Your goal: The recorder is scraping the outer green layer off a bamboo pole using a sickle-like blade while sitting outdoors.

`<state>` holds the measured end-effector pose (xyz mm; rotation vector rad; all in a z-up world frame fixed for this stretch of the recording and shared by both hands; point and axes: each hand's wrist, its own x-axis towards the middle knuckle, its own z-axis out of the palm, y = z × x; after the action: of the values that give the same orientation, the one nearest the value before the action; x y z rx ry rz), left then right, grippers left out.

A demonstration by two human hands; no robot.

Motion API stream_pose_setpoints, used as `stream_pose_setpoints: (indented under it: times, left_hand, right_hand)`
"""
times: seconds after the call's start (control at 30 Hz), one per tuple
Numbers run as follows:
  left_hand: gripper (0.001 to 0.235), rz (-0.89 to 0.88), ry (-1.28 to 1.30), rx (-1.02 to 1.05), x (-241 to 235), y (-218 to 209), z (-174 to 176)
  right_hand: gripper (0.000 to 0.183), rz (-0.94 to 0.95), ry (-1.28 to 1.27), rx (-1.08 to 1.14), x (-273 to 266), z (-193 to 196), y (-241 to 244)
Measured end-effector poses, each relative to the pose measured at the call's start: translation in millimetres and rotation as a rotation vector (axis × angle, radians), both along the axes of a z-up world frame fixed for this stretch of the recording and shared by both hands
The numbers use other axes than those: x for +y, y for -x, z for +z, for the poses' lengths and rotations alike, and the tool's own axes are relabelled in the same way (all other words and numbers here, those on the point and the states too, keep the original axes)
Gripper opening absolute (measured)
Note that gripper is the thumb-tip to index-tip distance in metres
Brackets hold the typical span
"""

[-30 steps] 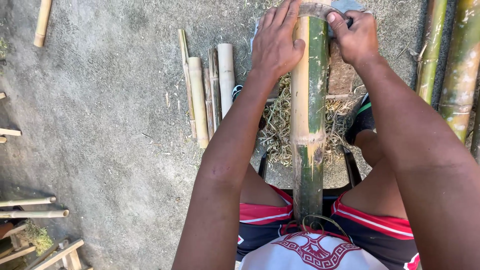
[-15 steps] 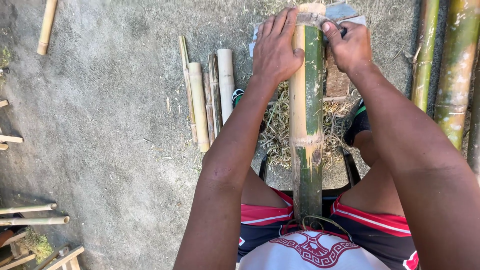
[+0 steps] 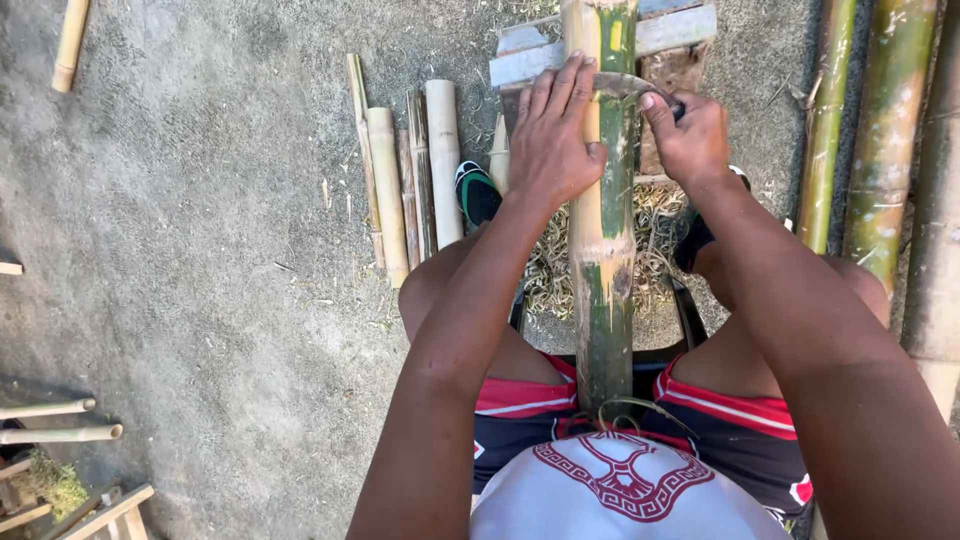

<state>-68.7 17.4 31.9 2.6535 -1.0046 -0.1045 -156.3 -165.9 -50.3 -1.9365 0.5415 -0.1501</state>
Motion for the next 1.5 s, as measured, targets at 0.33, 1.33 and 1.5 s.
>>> stream_pose_setpoints:
  times: [0.33, 1.33, 1.5]
  left_hand:
    - [0.098, -0.006, -0.019, 0.068, 15, 51, 14]
    - [0.093, 0.108, 0.253, 0.072, 96, 232, 70]
    - [0.096, 0.177, 0.359, 0.126, 81, 196, 33]
  right_hand:
    - [0.053, -0.073, -0.013, 0.057, 26, -8, 55]
    - [0.045, 0.233, 0.100, 0.142, 67, 65, 197]
    - [0.032, -0.082, -0.448, 0.041, 71, 50, 167]
